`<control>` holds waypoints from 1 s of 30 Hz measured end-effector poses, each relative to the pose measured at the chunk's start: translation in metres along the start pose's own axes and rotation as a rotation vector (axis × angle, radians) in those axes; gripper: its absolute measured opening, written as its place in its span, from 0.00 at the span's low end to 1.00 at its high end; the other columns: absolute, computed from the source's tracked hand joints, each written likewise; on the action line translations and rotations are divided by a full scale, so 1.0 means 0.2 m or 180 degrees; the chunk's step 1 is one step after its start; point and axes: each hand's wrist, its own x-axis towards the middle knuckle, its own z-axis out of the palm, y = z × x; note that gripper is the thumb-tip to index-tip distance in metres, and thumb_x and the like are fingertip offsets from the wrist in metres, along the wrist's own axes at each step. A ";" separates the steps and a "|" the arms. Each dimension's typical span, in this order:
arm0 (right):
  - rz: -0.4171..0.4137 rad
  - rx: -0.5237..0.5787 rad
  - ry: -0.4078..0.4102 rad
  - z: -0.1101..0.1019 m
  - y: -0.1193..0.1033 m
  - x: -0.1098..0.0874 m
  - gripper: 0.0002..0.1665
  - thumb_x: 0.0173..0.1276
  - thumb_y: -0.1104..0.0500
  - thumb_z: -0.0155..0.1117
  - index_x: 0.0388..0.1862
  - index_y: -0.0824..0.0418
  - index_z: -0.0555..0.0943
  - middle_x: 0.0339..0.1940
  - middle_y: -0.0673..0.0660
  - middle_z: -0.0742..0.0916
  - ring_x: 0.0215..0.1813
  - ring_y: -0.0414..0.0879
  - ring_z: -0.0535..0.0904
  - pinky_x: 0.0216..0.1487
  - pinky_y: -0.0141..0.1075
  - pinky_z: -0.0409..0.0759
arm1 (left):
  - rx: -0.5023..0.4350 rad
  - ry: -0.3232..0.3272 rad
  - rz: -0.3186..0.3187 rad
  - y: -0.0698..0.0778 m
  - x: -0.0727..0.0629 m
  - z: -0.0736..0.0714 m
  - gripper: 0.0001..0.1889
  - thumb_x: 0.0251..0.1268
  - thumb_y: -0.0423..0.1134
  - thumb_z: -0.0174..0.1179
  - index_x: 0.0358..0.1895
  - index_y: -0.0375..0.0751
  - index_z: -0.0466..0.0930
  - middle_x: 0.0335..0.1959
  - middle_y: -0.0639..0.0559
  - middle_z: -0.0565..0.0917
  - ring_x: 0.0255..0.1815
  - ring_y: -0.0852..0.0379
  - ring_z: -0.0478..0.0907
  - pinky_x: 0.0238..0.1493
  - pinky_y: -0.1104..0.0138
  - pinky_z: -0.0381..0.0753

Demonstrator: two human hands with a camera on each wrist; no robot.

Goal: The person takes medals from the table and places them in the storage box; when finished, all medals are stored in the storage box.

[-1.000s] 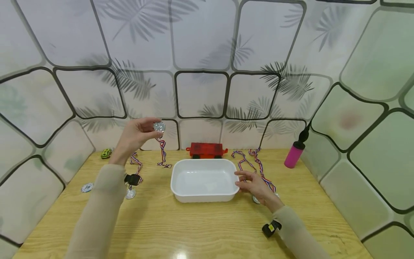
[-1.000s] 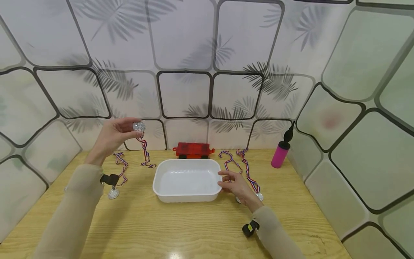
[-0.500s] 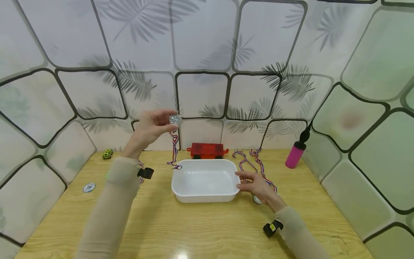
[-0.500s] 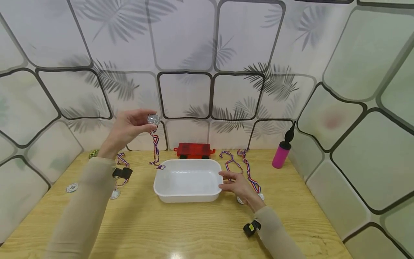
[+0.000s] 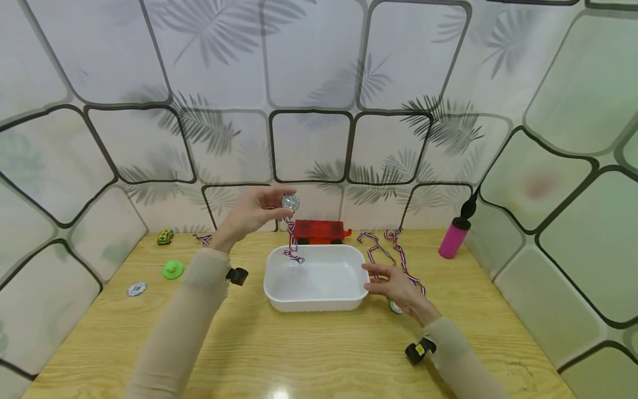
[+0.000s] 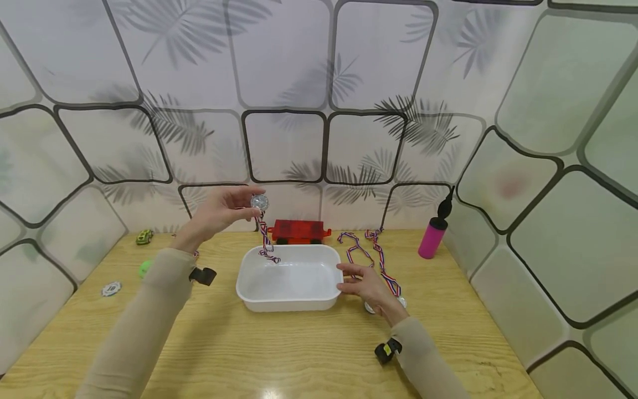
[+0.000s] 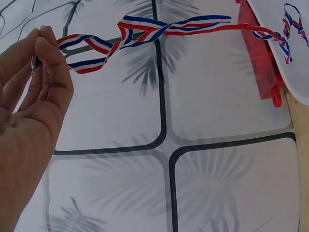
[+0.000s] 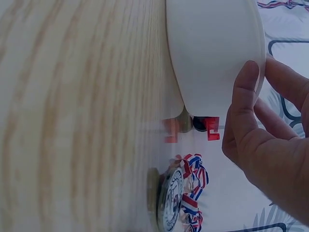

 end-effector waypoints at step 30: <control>-0.0040 -0.0042 -0.0062 0.00 -0.01 -0.01 0.35 0.66 0.65 0.67 0.71 0.66 0.68 0.69 0.69 0.70 0.49 0.42 0.75 0.45 0.29 0.82 | -0.0198 -0.0625 -0.0784 -0.41 -0.09 0.19 0.22 0.60 0.25 0.64 0.59 0.32 0.77 0.35 0.45 0.76 0.38 0.52 0.84 0.49 0.52 0.84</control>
